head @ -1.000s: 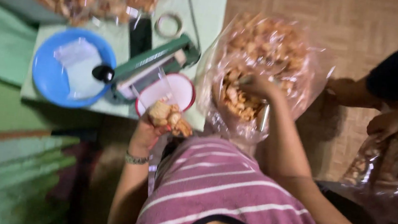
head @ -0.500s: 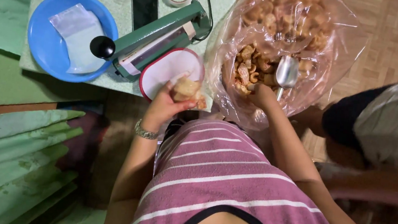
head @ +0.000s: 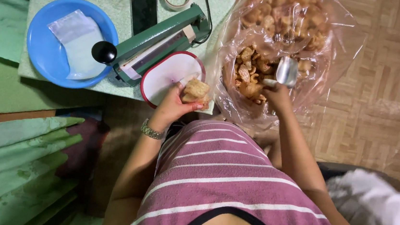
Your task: Filling small plastic bags with snacks from a bulk container and sealing them using a heat sealer.
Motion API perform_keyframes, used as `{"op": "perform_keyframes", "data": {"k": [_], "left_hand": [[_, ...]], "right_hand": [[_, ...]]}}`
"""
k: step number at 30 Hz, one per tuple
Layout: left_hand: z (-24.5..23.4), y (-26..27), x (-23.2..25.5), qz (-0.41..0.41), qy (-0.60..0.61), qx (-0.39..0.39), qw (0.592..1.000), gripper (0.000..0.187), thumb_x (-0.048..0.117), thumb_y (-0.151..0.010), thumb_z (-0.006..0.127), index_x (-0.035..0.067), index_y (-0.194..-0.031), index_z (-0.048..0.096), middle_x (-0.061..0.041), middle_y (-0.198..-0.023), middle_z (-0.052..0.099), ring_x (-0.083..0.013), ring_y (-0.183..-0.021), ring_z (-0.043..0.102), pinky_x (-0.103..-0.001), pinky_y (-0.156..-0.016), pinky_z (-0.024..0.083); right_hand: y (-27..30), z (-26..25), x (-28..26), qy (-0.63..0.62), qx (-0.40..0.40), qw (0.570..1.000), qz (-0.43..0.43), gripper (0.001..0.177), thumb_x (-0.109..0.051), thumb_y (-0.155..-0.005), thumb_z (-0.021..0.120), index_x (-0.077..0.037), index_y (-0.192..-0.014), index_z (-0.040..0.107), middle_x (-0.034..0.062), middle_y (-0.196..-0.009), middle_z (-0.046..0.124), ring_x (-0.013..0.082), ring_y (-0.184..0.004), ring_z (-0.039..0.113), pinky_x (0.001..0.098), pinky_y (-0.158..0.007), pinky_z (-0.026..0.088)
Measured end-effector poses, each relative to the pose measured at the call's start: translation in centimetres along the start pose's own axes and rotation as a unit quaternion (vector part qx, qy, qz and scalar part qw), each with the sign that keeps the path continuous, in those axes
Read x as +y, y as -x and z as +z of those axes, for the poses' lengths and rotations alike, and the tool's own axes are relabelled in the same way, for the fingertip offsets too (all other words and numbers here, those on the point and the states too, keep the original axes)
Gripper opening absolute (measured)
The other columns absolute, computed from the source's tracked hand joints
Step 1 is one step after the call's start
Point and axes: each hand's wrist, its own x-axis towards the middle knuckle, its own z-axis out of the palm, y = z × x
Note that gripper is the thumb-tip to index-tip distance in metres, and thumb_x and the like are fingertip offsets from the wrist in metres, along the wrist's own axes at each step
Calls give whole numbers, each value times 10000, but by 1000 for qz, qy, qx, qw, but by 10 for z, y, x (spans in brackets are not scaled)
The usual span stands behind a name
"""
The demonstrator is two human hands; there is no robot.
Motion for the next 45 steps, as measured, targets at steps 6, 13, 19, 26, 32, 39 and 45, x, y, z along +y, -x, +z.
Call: {"op": "perform_keyframes", "data": {"k": [6, 13, 19, 26, 32, 39, 45], "left_hand": [[9, -5, 24, 65, -134, 23, 989, 598, 286, -464, 875, -57, -841, 563, -223, -788, 593, -348, -799, 595, -399, -699, 472], [6, -11, 18, 75, -265, -41, 960, 815, 231, -509, 837, 84, -1226, 478, -194, -1022, 597, -338, -1002, 559, -394, -846, 457], [12, -14, 22, 98, -298, -49, 948, 586, 184, -538, 817, -37, -997, 528, -252, -879, 600, -409, -893, 575, -456, -771, 474], [22, -22, 20, 74, -373, -63, 923, 334, 235, -617, 719, 52, -812, 518, -136, -784, 603, -327, -821, 617, -397, -690, 505], [23, -30, 3, 37, -378, -92, 920, 338, 202, -572, 697, 93, -827, 504, -94, -807, 605, -287, -839, 621, -380, -689, 505], [25, -28, 17, 18, -332, -114, 936, 390, 158, -593, 700, 58, -922, 515, -148, -886, 611, -333, -896, 601, -401, -740, 500], [10, -25, 20, -1, -188, -103, 977, 643, 270, -533, 814, -1, -1046, 537, -252, -961, 608, -412, -966, 561, -468, -808, 462]], "right_hand": [[69, -83, -79, -307, 57, 943, -114, 238, -43, -682, 632, -62, -919, 627, 33, -783, 599, 113, -712, 551, 259, -696, 464], [100, -120, -125, -391, 41, 896, -207, 271, 93, -670, 661, -2, -920, 615, 73, -762, 604, 96, -706, 602, 208, -710, 514], [97, -112, -131, -335, 5, 921, -200, 335, 75, -675, 666, 19, -996, 586, 83, -780, 604, 102, -699, 605, 225, -646, 521], [102, -98, -137, -301, -53, 935, -182, 339, 89, -652, 636, 62, -985, 585, 114, -781, 592, 146, -709, 596, 259, -646, 511], [118, -103, -154, -228, -66, 952, -194, 207, 54, -668, 627, 18, -870, 646, 69, -767, 615, 112, -754, 534, 229, -717, 444], [110, -119, -154, -200, -68, 952, -221, 260, 108, -666, 592, 67, -922, 620, 158, -794, 612, 208, -719, 563, 291, -705, 476], [78, -131, -120, -244, 72, 936, -243, 190, 12, -752, 587, 2, -939, 621, 72, -815, 608, 76, -739, 551, 194, -720, 454]]}}
